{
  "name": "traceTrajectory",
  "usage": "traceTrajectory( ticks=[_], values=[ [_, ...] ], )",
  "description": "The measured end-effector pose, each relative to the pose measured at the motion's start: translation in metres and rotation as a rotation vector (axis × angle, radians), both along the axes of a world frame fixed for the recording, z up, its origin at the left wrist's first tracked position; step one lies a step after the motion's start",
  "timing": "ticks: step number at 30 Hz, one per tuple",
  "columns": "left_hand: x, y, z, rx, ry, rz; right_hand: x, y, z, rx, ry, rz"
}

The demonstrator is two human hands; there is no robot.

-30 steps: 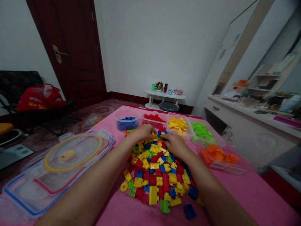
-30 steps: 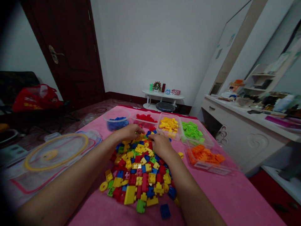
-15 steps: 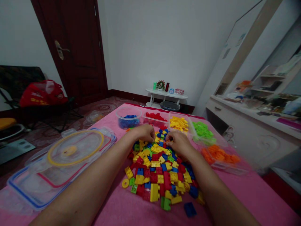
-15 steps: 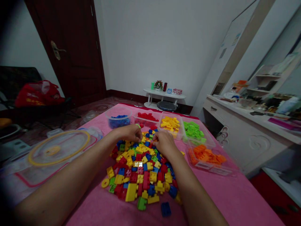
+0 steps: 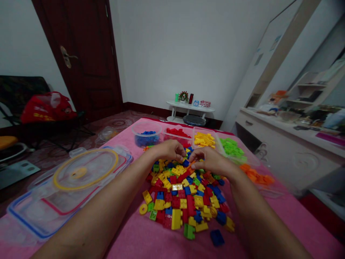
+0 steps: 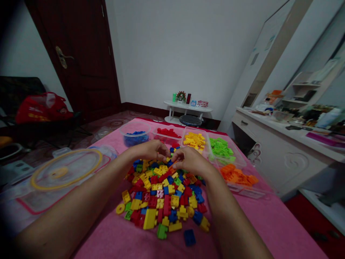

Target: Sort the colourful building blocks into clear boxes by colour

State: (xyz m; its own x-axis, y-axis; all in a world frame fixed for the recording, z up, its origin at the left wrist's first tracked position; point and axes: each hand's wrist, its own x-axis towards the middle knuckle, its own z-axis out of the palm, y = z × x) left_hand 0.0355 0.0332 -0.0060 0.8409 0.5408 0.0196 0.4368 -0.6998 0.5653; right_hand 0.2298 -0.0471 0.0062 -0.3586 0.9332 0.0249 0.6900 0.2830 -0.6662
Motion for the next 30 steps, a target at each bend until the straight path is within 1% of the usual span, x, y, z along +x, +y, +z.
traceTrajectory(
  ticks=[2,6,8,10,12,14,16,17,19,22,25,27,30],
  values=[
    [0.005,-0.006,0.000,0.043,-0.019,-0.041,0.005,0.000,0.004,0.041,0.104,-0.077],
    [0.020,-0.026,-0.002,0.121,-0.086,-0.157,0.015,0.000,0.015,0.201,0.364,-0.346],
    [0.029,-0.039,-0.005,0.133,-0.124,-0.223,0.017,-0.002,0.021,0.270,0.555,-0.485],
    [0.039,-0.053,-0.010,0.187,-0.141,-0.247,0.018,-0.002,0.025,0.304,0.790,-0.587],
    [0.046,-0.065,-0.016,0.273,-0.122,-0.230,0.019,-0.003,0.027,0.261,1.058,-0.615],
    [0.050,-0.074,-0.020,0.341,-0.076,-0.230,0.020,-0.003,0.029,0.116,1.307,-0.575],
    [0.051,-0.077,-0.021,0.373,-0.032,-0.252,0.020,-0.003,0.030,-0.051,1.452,-0.514],
    [0.051,-0.077,-0.021,0.378,-0.022,-0.257,0.020,-0.003,0.029,-0.105,1.476,-0.495],
    [0.050,-0.073,-0.019,0.367,-0.021,-0.267,0.019,-0.004,0.027,-0.124,1.442,-0.484],
    [0.046,-0.063,-0.015,0.304,-0.029,-0.287,0.017,-0.003,0.021,-0.048,1.274,-0.472],
    [0.040,-0.054,-0.011,0.242,-0.010,-0.267,0.014,-0.001,0.016,0.020,1.113,-0.451],
    [0.035,-0.049,-0.005,0.173,0.021,-0.239,0.013,-0.001,0.014,0.033,1.040,-0.456],
    [0.021,-0.041,0.010,0.009,0.048,-0.223,0.011,-0.001,0.013,0.035,0.964,-0.468]
  ],
)
